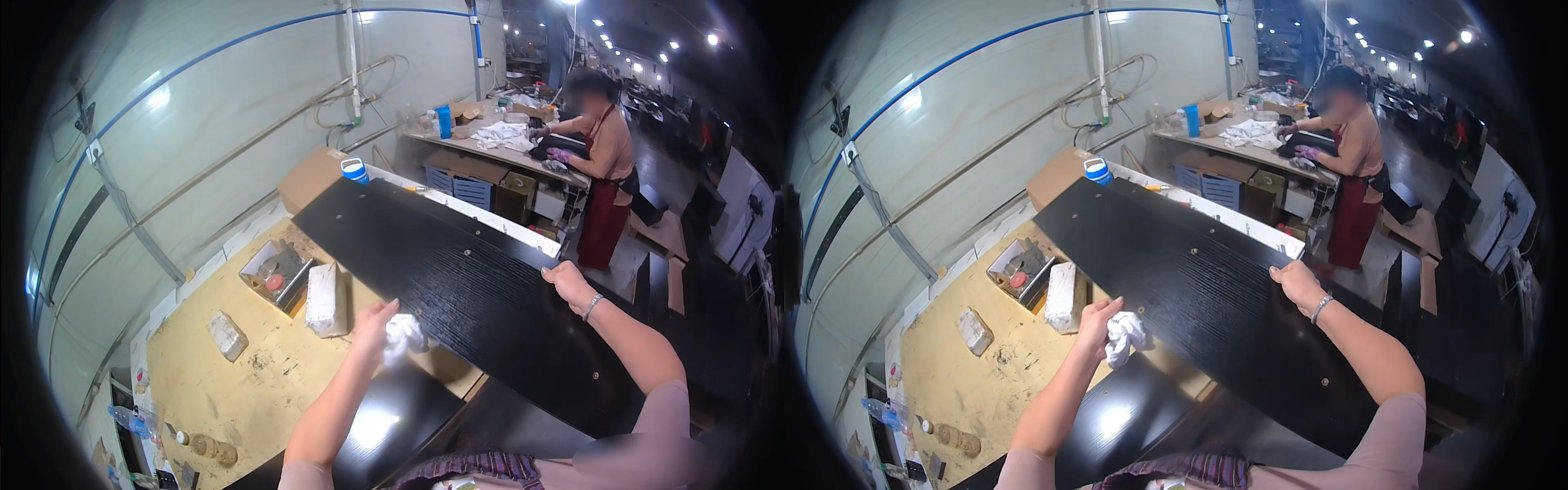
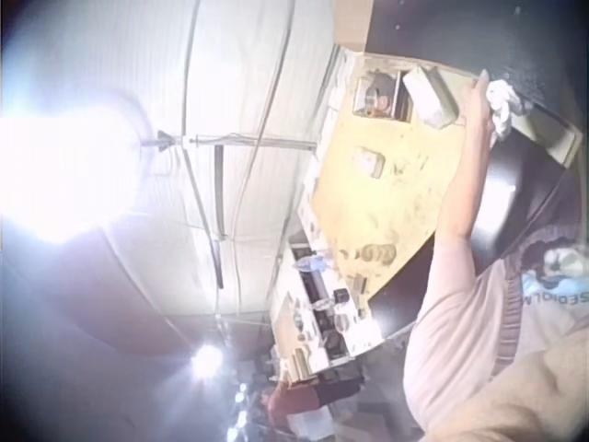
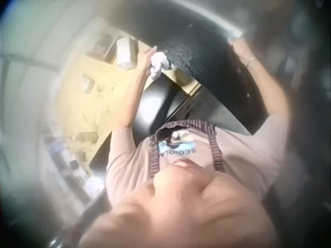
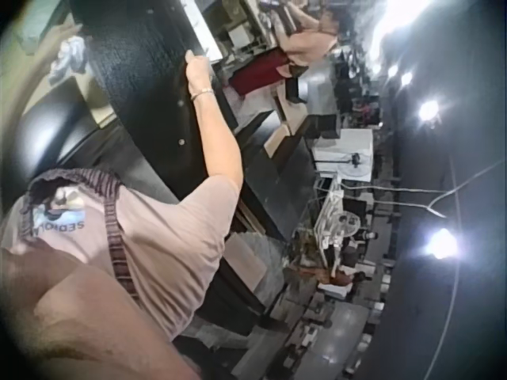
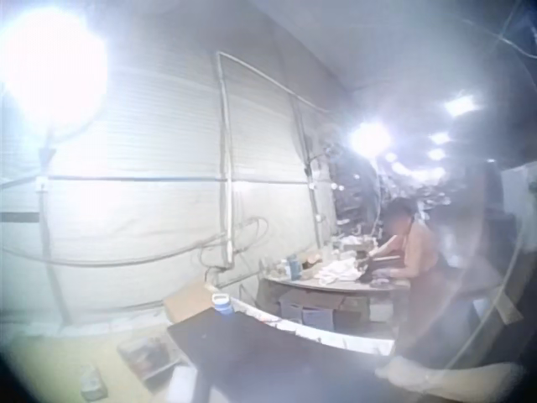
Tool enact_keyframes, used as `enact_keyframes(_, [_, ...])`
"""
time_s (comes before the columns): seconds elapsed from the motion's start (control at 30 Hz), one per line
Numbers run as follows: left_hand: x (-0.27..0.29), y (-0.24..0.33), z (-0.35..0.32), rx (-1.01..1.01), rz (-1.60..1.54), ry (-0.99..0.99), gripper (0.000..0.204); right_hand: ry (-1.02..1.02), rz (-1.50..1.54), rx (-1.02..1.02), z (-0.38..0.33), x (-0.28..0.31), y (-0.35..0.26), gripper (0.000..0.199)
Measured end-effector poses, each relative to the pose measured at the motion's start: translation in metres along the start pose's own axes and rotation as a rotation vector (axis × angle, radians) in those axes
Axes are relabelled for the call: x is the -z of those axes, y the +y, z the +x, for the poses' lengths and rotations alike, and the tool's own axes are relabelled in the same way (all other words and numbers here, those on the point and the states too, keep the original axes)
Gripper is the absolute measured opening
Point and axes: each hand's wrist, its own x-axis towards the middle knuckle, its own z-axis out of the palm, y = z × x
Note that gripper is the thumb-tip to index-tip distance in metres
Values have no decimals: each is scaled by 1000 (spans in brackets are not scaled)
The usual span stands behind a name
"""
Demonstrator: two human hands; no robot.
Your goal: The person wipes a long black wooden panel with a white cloth, repeatedly applying liquid from a bottle and spreading it across the surface. The person flips the panel to clean both sides and continues wiping until the end of the clip.
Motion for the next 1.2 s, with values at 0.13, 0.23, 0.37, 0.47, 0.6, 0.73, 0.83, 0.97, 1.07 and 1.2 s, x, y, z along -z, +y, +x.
enact_keyframes(0.13, [-29,-8,88,3,10,-13,16,67,-29,43,105,2,55,44])
enact_keyframes(0.23, [-31,-14,119,-40,74,53,17,16,-56,13,120,-8,37,52])
enact_keyframes(0.37, [-40,-17,142,-24,116,84,23,17,-81,8,133,-6,37,54])
enact_keyframes(0.47, [-40,-26,155,-14,214,108,24,25,-118,17,143,-7,38,53])
enact_keyframes(0.6, [-52,-21,147,-16,284,105,25,3,-215,-22,137,3,29,43])
enact_keyframes(0.73, [-48,-11,143,-39,398,65,28,9,-726,218,105,15,-16,36])
enact_keyframes(0.83, [-45,0,141,-59,564,32,34,262,-813,594,101,20,-29,36])
enact_keyframes(0.97, [-26,37,138,-299,740,101,24,0,-739,290,97,7,-38,50])
enact_keyframes(1.07, [-81,85,131,-518,299,157,23,-24,-677,125,114,5,4,60])
enact_keyframes(1.2, [-193,51,106,-776,831,-274,36,10,-703,100,114,-11,9,49])
